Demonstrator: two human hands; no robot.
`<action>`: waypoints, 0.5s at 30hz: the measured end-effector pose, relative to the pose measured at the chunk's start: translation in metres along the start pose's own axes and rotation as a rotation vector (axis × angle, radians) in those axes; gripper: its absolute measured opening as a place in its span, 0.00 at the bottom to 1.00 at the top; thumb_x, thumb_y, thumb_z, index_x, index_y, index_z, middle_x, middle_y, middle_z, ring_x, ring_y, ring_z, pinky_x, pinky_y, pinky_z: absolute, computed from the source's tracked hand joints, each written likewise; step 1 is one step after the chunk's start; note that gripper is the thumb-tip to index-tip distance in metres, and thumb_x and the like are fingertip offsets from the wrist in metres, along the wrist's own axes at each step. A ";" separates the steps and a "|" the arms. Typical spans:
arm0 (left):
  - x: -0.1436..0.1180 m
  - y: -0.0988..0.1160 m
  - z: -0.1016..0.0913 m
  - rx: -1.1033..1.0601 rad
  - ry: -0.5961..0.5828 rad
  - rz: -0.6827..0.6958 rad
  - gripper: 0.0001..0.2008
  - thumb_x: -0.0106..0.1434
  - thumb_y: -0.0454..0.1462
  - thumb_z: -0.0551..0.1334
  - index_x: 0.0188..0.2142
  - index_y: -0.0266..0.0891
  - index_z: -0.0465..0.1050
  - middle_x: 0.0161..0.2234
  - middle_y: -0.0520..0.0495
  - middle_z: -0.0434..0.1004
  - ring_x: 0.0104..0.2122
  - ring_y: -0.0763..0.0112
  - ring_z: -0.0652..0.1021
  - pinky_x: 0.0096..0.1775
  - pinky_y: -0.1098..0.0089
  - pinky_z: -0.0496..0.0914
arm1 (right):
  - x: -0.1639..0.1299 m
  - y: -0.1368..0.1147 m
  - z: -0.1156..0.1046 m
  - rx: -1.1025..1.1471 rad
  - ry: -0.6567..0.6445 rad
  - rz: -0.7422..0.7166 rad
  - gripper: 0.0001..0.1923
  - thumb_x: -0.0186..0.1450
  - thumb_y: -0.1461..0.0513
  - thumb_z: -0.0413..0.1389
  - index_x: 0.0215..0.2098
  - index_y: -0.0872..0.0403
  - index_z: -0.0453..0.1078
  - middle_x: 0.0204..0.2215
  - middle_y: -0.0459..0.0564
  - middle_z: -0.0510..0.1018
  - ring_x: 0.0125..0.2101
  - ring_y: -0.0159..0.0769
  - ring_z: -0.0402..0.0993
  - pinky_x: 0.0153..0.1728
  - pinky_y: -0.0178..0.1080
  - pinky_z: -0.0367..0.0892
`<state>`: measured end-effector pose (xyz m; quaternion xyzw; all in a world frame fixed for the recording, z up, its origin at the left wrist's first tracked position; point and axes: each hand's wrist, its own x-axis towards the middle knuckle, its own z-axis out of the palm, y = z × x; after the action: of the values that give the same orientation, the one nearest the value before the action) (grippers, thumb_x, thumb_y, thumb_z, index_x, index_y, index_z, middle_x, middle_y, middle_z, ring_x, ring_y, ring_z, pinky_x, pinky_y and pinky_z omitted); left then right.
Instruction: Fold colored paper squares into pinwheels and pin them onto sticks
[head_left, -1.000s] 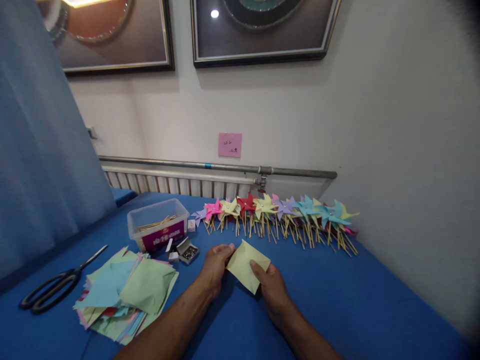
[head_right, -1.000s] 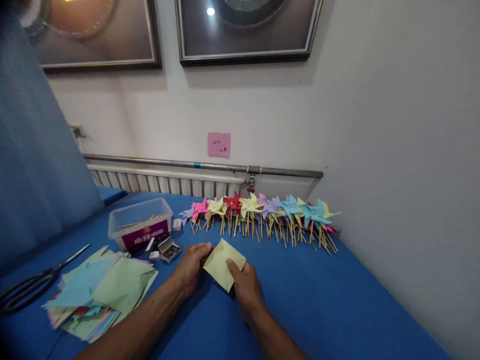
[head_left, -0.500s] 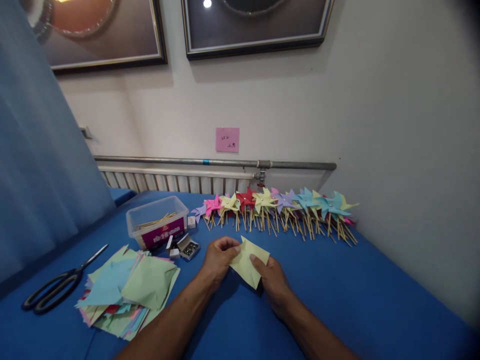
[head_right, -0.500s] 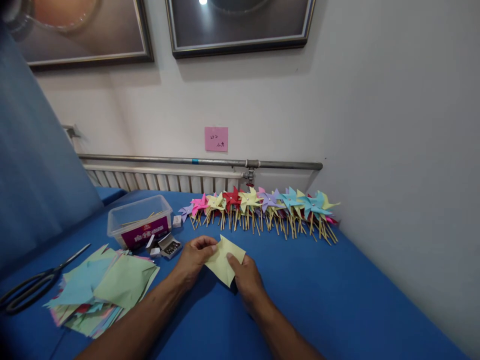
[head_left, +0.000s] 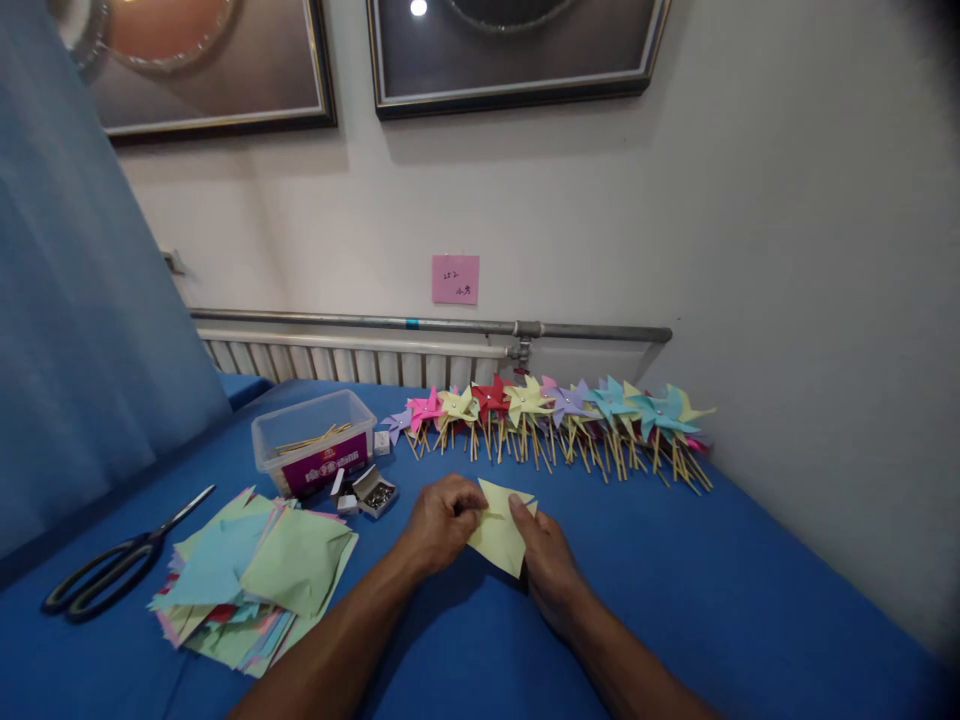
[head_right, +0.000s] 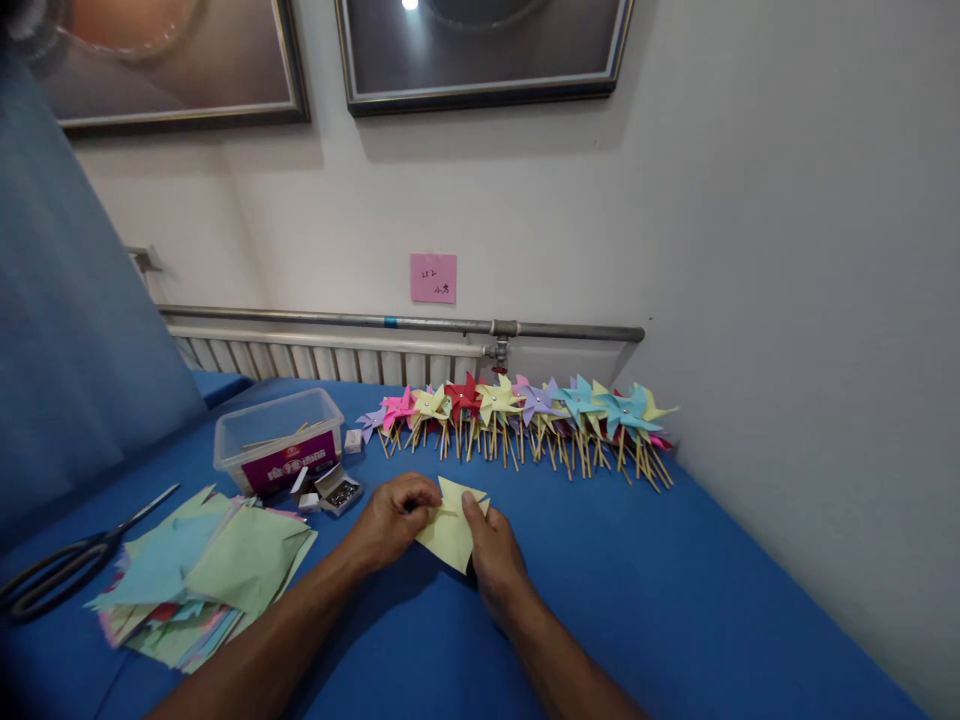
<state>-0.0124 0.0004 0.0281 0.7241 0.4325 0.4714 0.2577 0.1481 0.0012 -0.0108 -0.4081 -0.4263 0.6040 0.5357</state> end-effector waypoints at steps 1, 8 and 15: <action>0.000 -0.001 0.000 0.015 -0.003 0.027 0.13 0.53 0.23 0.56 0.28 0.37 0.76 0.33 0.48 0.78 0.34 0.72 0.76 0.39 0.72 0.68 | -0.001 -0.002 0.001 0.011 -0.019 0.014 0.26 0.57 0.44 0.62 0.41 0.57 0.76 0.25 0.52 0.83 0.29 0.45 0.80 0.29 0.40 0.72; -0.002 0.001 0.000 0.106 -0.027 0.125 0.13 0.53 0.23 0.55 0.26 0.38 0.75 0.33 0.48 0.78 0.35 0.71 0.76 0.40 0.72 0.67 | -0.004 -0.008 0.005 0.045 -0.063 0.047 0.25 0.53 0.49 0.67 0.42 0.56 0.76 0.32 0.54 0.84 0.31 0.46 0.81 0.32 0.42 0.72; 0.000 0.008 -0.002 -0.096 -0.005 -0.064 0.05 0.52 0.29 0.60 0.28 0.37 0.74 0.31 0.49 0.75 0.30 0.72 0.73 0.34 0.73 0.65 | -0.002 -0.001 0.002 -0.017 0.015 0.008 0.22 0.53 0.52 0.67 0.40 0.56 0.75 0.30 0.52 0.84 0.28 0.44 0.80 0.29 0.40 0.71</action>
<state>-0.0114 -0.0038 0.0351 0.6980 0.4317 0.4811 0.3083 0.1471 -0.0011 -0.0088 -0.4189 -0.4257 0.5994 0.5330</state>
